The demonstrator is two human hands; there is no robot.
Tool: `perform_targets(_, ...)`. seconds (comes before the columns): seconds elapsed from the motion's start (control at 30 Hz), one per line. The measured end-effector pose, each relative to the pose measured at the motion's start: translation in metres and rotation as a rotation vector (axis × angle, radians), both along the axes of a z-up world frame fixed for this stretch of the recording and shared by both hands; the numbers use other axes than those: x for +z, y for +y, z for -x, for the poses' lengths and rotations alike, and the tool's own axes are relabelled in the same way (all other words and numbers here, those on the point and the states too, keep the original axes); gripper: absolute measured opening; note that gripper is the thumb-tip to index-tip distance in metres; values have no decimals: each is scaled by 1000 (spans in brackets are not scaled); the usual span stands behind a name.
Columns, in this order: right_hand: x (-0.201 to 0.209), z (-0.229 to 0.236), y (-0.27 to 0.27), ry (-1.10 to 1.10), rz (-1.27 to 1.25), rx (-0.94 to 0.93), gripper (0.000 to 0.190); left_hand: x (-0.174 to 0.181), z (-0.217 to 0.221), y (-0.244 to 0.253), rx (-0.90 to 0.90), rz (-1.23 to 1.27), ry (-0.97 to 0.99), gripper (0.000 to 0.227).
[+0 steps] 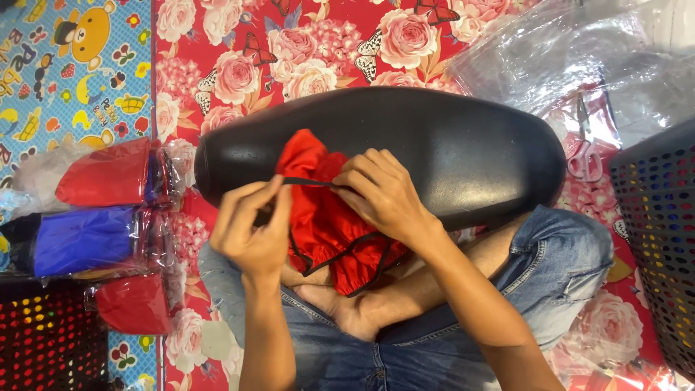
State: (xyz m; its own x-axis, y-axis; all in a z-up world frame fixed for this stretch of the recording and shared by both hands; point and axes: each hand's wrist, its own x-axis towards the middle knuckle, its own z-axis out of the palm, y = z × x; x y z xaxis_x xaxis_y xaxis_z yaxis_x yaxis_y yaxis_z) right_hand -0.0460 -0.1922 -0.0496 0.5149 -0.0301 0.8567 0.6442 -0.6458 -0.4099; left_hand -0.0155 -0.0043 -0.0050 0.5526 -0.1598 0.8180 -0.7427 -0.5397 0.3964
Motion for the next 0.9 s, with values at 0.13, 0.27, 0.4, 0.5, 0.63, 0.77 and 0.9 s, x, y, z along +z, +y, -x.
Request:
perform_targets(0.13,-6,-2,-9,1,6,-78,10,0,-2,16,35,70,-68,12)
perform_targets(0.27,-2,3,-19,-219,-117,-204,17,3,5,17,-54,89,-131,13)
perform_targets(0.4,-2,4,-22,-287,-141,-266,14,-6,3,13,-24,88,-195,15)
perform_targets(0.5,1,0,-24,-238,-155,-261,13,-8,-1,11,-57,115,-182,14)
perform_targets(0.63,-1,-4,-30,-213,-157,-225,12,-16,-3,21,-29,112,-188,14)
perform_targets(0.77,-12,-7,-46,-252,-126,-212,13,-22,-6,35,11,70,-187,13)
perform_targets(0.9,-17,-8,-58,-266,-89,-220,14,-26,-7,46,17,34,-197,14)
